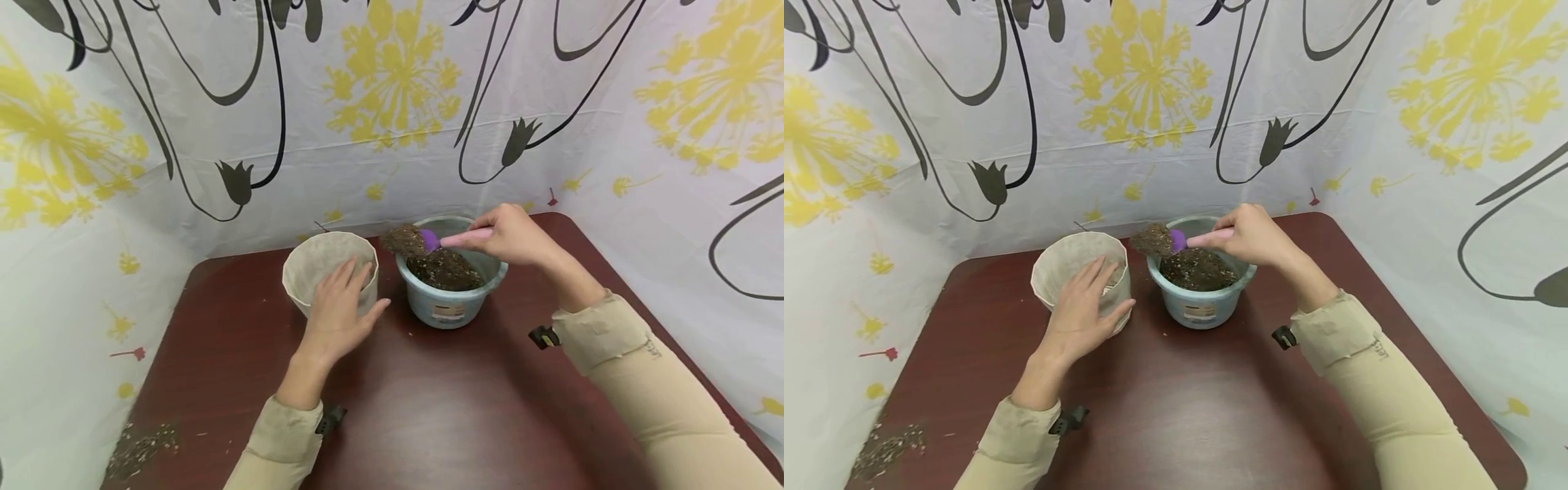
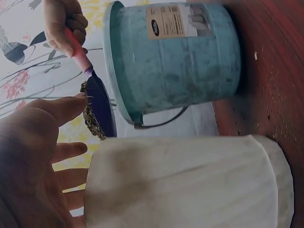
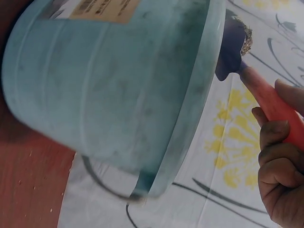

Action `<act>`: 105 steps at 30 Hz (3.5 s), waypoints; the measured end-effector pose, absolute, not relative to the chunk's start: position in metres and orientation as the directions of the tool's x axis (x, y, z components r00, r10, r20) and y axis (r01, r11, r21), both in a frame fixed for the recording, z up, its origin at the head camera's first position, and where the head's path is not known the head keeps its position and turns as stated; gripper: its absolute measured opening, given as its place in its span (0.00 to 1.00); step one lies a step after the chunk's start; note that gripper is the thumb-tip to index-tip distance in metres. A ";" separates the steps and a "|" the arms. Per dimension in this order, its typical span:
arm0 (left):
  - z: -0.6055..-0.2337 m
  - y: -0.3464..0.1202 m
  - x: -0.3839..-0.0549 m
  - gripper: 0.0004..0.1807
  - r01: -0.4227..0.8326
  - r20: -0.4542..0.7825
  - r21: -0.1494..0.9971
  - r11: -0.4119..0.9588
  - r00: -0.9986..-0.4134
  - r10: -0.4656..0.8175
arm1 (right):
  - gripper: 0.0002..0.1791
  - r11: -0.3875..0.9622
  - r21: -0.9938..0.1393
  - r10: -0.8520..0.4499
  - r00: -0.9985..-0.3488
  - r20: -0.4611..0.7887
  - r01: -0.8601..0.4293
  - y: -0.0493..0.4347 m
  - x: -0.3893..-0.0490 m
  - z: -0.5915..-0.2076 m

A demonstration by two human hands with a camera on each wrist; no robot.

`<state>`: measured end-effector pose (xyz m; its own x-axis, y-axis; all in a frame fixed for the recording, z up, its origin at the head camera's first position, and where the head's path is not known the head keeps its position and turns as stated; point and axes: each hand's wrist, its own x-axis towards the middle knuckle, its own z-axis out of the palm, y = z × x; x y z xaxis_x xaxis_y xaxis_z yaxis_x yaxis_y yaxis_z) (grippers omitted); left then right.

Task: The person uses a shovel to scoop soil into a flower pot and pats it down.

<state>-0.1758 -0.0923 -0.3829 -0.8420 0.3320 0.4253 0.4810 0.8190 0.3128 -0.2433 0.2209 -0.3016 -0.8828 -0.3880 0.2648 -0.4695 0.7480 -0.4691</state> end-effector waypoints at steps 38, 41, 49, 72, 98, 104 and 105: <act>-0.401 -0.160 -0.156 0.35 0.202 0.440 0.490 0.848 -0.897 -0.040 | 0.09 0.698 -0.450 -0.495 -0.830 0.258 -0.557 0.137 -0.258 -0.316; -0.400 -0.161 -0.155 0.36 0.144 0.383 0.543 0.827 -0.919 -0.092 | 0.09 0.701 -0.437 -0.505 -0.825 0.253 -0.563 0.127 -0.261 -0.319; -0.399 -0.162 -0.155 0.36 0.093 0.321 0.556 0.826 -0.941 -0.109 | 0.14 0.730 -0.340 -0.548 -0.805 0.227 -0.593 0.101 -0.262 -0.321; -0.402 -0.162 -0.156 0.35 0.104 0.346 0.540 0.835 -0.932 -0.107 | 0.04 0.723 -0.033 -0.633 -0.680 0.370 -0.691 0.096 -0.254 -0.329; -0.401 -0.140 -0.161 0.36 0.354 0.504 0.548 0.758 -0.863 0.039 | 0.14 0.760 -0.242 -0.489 -0.776 0.397 -0.603 0.143 -0.249 -0.322; -0.402 -0.123 -0.167 0.30 0.488 0.528 0.560 0.670 -0.833 0.166 | 0.15 0.794 -0.242 -0.446 -0.806 0.390 -0.557 0.172 -0.244 -0.318; -0.402 -0.121 -0.168 0.30 0.491 0.524 0.562 0.666 -0.834 0.173 | 0.15 0.793 -0.249 -0.437 -0.804 0.404 -0.556 0.176 -0.243 -0.317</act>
